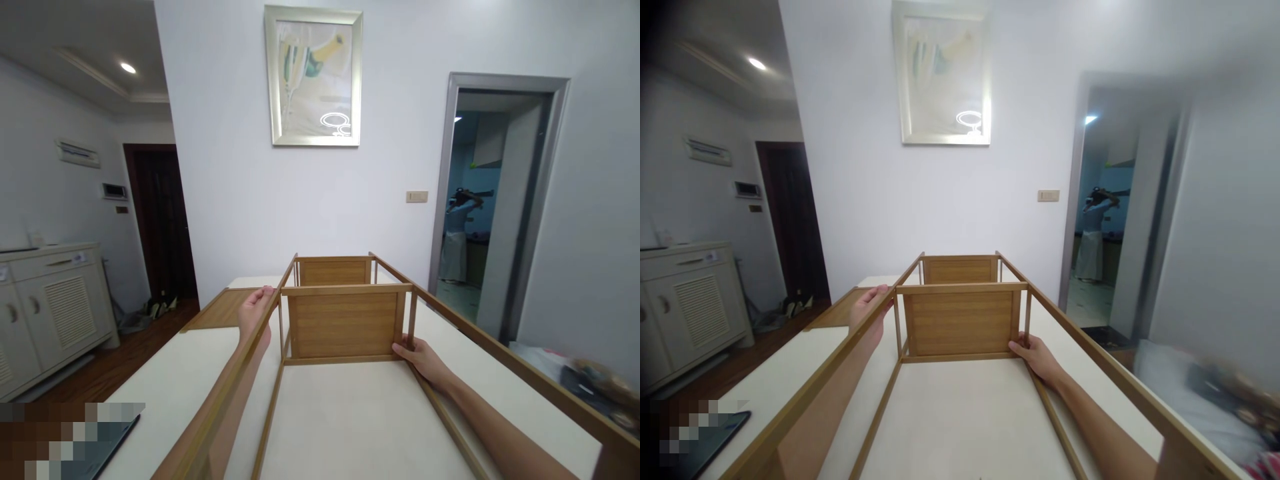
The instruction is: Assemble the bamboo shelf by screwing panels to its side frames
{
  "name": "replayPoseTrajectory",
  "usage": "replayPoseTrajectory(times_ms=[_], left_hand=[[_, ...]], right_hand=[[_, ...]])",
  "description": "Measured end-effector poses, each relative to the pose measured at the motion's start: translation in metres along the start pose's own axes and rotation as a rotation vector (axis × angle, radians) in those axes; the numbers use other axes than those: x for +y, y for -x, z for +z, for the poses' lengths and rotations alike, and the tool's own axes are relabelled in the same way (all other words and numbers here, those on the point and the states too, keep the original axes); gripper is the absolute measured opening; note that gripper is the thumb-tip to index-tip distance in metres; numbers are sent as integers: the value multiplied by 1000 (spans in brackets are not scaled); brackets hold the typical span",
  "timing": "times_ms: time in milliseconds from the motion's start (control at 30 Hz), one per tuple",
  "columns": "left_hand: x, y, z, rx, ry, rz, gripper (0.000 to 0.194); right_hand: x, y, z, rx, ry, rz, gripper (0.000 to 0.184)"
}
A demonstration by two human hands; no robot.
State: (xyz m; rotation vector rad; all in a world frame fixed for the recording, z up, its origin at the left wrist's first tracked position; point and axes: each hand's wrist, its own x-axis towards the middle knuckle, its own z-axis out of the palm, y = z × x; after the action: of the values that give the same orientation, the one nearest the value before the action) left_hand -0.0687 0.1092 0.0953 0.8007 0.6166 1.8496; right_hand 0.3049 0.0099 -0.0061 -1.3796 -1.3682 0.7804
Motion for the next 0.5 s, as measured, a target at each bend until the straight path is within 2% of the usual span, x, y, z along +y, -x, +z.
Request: replayPoseTrajectory(times_ms=[367,500], left_hand=[[2,1,1,8,-33,-47,24],[2,1,0,20,-41,-65,22]], right_hand=[[-19,10,5,-20,-75,18,45],[-21,10,5,8,-33,14,48]])
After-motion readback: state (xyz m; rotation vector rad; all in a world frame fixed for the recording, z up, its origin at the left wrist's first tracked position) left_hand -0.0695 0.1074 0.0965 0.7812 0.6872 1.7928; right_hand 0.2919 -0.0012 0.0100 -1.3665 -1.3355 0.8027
